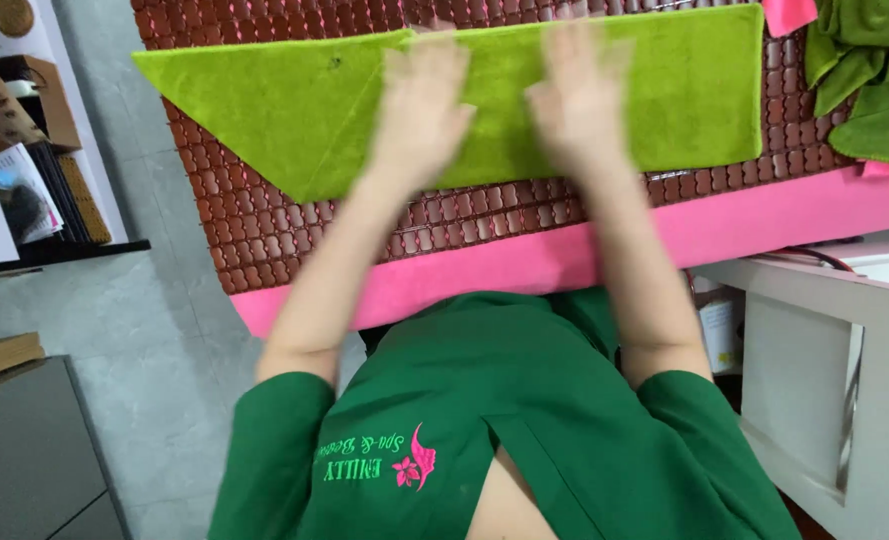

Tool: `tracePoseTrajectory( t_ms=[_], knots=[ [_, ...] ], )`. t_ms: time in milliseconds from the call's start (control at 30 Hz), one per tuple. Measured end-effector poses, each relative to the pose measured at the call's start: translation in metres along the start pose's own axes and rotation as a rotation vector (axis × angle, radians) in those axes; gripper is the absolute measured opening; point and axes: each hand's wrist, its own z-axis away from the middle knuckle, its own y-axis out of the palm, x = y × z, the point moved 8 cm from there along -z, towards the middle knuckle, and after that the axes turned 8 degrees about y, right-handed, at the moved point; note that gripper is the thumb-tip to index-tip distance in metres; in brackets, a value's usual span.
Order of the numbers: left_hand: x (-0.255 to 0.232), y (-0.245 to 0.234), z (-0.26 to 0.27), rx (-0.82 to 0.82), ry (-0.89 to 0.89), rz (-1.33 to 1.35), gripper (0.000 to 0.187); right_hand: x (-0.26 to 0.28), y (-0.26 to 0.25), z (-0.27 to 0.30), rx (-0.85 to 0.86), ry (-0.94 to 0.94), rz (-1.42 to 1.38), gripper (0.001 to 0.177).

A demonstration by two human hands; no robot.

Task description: Folding a green towel into a decorative shape on a massage table in a spa setting.

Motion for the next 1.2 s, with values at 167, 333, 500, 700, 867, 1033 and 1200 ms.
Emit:
tracePoseTrajectory(
  t_ms=[167, 333, 500, 700, 867, 1033, 1200],
  knots=[
    [0.005, 0.048, -0.011, 0.055, 0.030, -0.298, 0.060, 0.049, 0.023, 0.017, 0.028, -0.295, -0.054, 0.056],
    [0.099, 0.000, 0.035, -0.021, -0.242, -0.198, 0.061, -0.040, -0.024, 0.009, 0.098, 0.001, -0.024, 0.062],
    [0.202, -0.037, 0.090, -0.046, -0.531, -0.158, 0.061, -0.108, -0.058, 0.015, 0.188, 0.304, -0.001, 0.065],
    [0.191, -0.077, 0.096, -0.094, -0.559, -0.067, 0.064, -0.113, -0.065, 0.016, 0.101, 0.366, 0.014, 0.070],
    [0.061, -0.033, 0.042, 0.013, 0.034, -0.148, 0.057, -0.012, -0.029, 0.020, 0.208, -0.057, -0.053, 0.069],
    [0.100, -0.002, 0.056, 0.135, -0.033, -0.061, 0.063, -0.056, -0.039, 0.012, 0.228, 0.066, -0.004, 0.067],
    [0.147, -0.018, 0.087, 0.064, -0.113, -0.098, 0.065, -0.117, -0.060, 0.027, 0.187, 0.220, -0.058, 0.063]
  ],
)
